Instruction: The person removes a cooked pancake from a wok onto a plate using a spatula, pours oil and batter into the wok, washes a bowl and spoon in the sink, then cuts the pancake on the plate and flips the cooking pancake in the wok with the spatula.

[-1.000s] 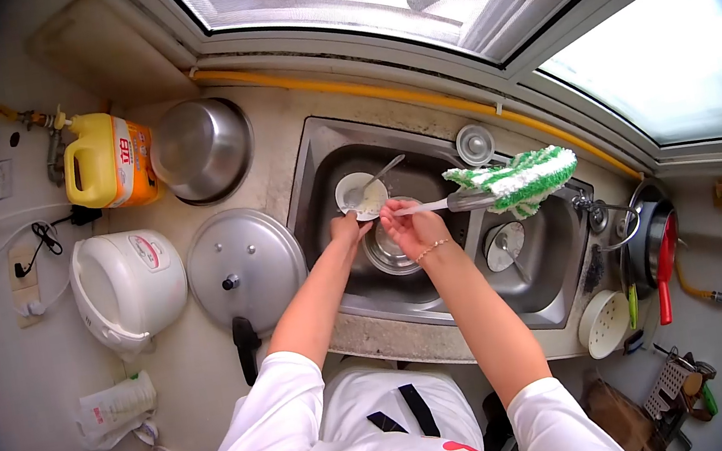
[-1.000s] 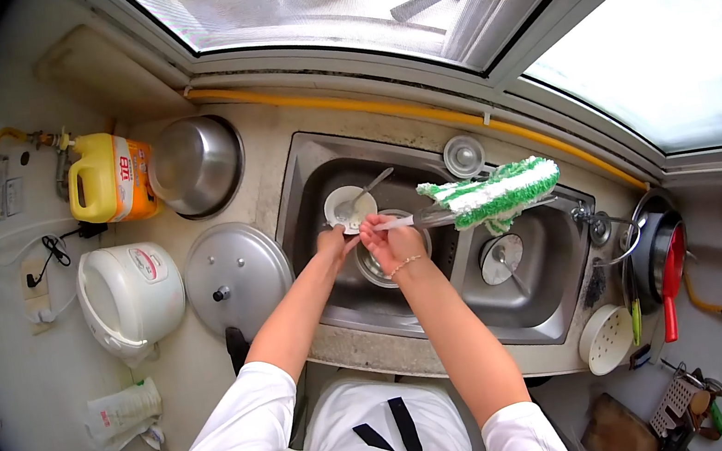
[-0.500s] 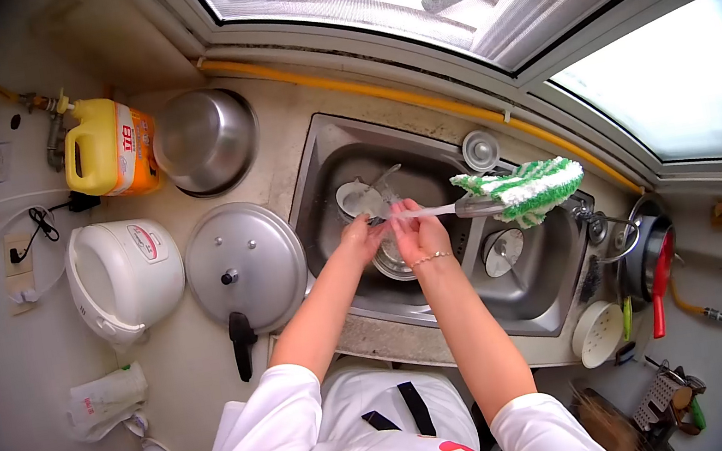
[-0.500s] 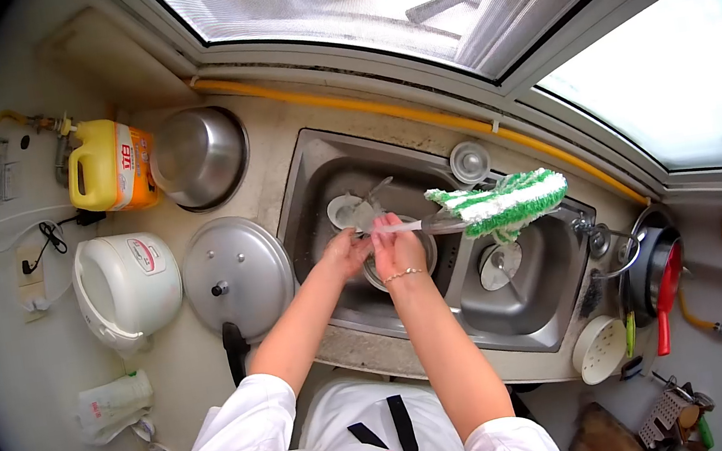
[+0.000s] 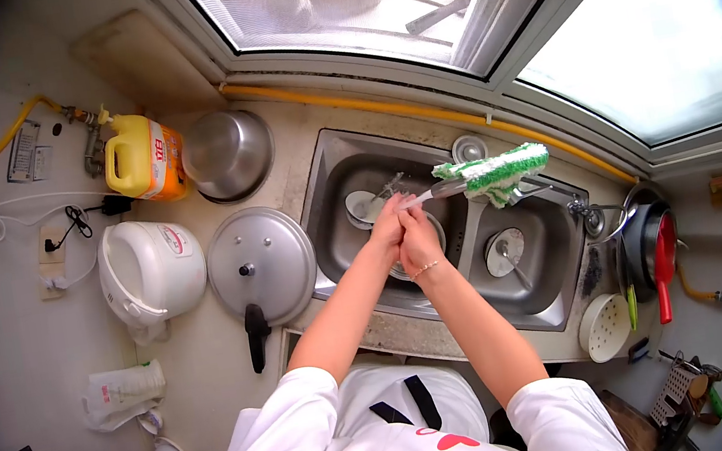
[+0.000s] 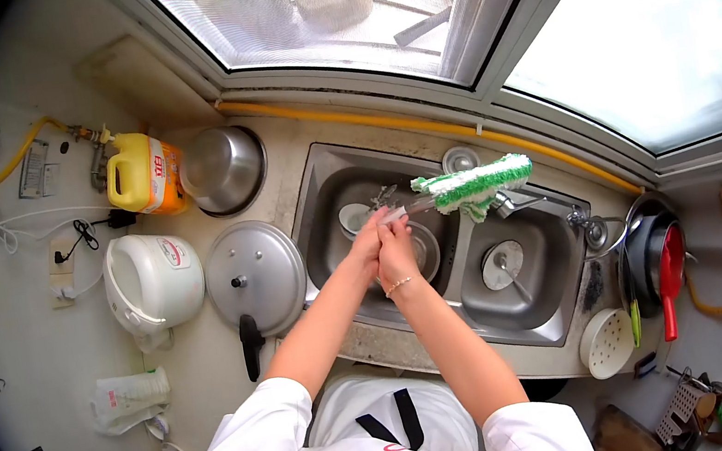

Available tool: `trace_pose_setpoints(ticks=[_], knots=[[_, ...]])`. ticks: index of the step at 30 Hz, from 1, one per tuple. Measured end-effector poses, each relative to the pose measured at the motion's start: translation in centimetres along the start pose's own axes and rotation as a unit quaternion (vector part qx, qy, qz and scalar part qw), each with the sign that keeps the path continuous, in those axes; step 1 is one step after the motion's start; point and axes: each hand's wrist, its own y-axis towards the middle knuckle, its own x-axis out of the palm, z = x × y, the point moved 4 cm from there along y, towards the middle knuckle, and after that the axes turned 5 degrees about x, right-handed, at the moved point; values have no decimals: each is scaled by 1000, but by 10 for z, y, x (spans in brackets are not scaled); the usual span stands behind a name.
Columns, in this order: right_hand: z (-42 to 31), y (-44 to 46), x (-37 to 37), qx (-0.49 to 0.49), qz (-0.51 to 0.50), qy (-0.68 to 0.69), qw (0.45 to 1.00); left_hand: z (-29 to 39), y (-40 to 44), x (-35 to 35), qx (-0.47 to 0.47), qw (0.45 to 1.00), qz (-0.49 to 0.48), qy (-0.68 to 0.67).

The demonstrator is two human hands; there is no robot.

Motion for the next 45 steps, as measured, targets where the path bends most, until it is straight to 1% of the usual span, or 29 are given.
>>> trace_pose_setpoints(ticks=[1, 2, 4, 7, 9, 12, 13, 14, 16, 19, 22, 24, 26, 28, 29, 30, 31, 32, 33, 34, 36, 38, 39, 40, 41, 42, 43, 44, 45], knots=[[-23, -22, 7, 5, -93, 162, 982, 9, -3, 4, 8, 1000, 12, 28], [-30, -32, -6, 8, -13, 165, 986, 20, -6, 10, 34, 997, 24, 67], [-41, -48, -42, 17, 147, 166, 975, 31, -13, 13, 9, 993, 94, 75], [-58, -16, -140, -87, 276, 87, 953, 44, -23, 13, 19, 990, 105, 94], [-86, 18, -188, -145, 302, 19, 942, 60, -39, 19, 47, 983, 143, 107], [-124, 63, -211, -116, 233, 18, 965, 68, -54, 21, 66, 974, 165, 139], [-126, 84, -215, -105, 269, 23, 957, 70, -59, 22, 71, 972, 168, 151], [-138, 86, -206, -66, 335, -75, 937, 72, -63, 25, 78, 968, 172, 163], [-169, 46, -174, -28, 332, -315, 889, 68, -72, 34, 73, 952, 177, 238], [-178, 49, -193, -45, 235, -480, 844, 63, -91, 57, 59, 933, 156, 318], [-187, -4, -186, -283, 291, -470, 784, 59, -117, 93, 183, 928, 99, 309], [-199, -72, -163, -330, 237, -249, 879, 48, -126, 101, 283, 888, 89, 351], [-187, -106, -149, -385, 153, -250, 875, 18, -112, 85, 287, 838, 4, 464], [-134, -88, -158, -329, 109, -471, 811, -31, -95, 41, 170, 697, -41, 696], [-120, -95, -159, -197, 106, -573, 788, -58, -89, 20, 81, 567, -18, 819], [-103, -105, -159, -69, 98, -662, 740, -64, -88, 21, -82, 572, -71, 813], [-83, -89, -178, -265, 104, -542, 791, -59, -107, 51, -3, 600, 15, 800], [-104, -107, -166, -351, 108, -446, 816, -57, -119, 65, 204, 637, 50, 742], [-116, -122, -160, -400, 113, -426, 804, -46, -133, 86, 332, 653, 7, 681], [-130, -142, -147, -429, 123, -430, 785, -51, -124, 82, 379, 646, -15, 662], [-121, -135, -149, -381, 116, -455, 796, -52, -133, 88, 296, 598, -49, 744], [-117, -133, -136, -476, 69, -587, 651, -29, -165, 93, 177, 573, 18, 800], [-109, -132, -130, -390, 91, -642, 653, -35, -150, 73, 227, 567, 50, 790], [-101, -119, -137, -399, 40, -599, 693, -39, -138, 50, 275, 556, 78, 781], [-93, -107, -139, -359, 25, -568, 740, -25, -157, 37, 280, 588, 90, 754], [-78, -67, -153, -267, -90, -405, 870, -18, -178, 26, 287, 618, 96, 725], [-81, -78, -143, -267, -9, -564, 781, -10, -200, 6, 308, 647, 139, 684], [-90, -98, -129, -270, 81, -695, 661, -11, -214, -25, 325, 675, 176, 639], [-87, -100, -113, -339, 52, -725, 597, -15, -226, -67, 342, 699, 209, 592]])
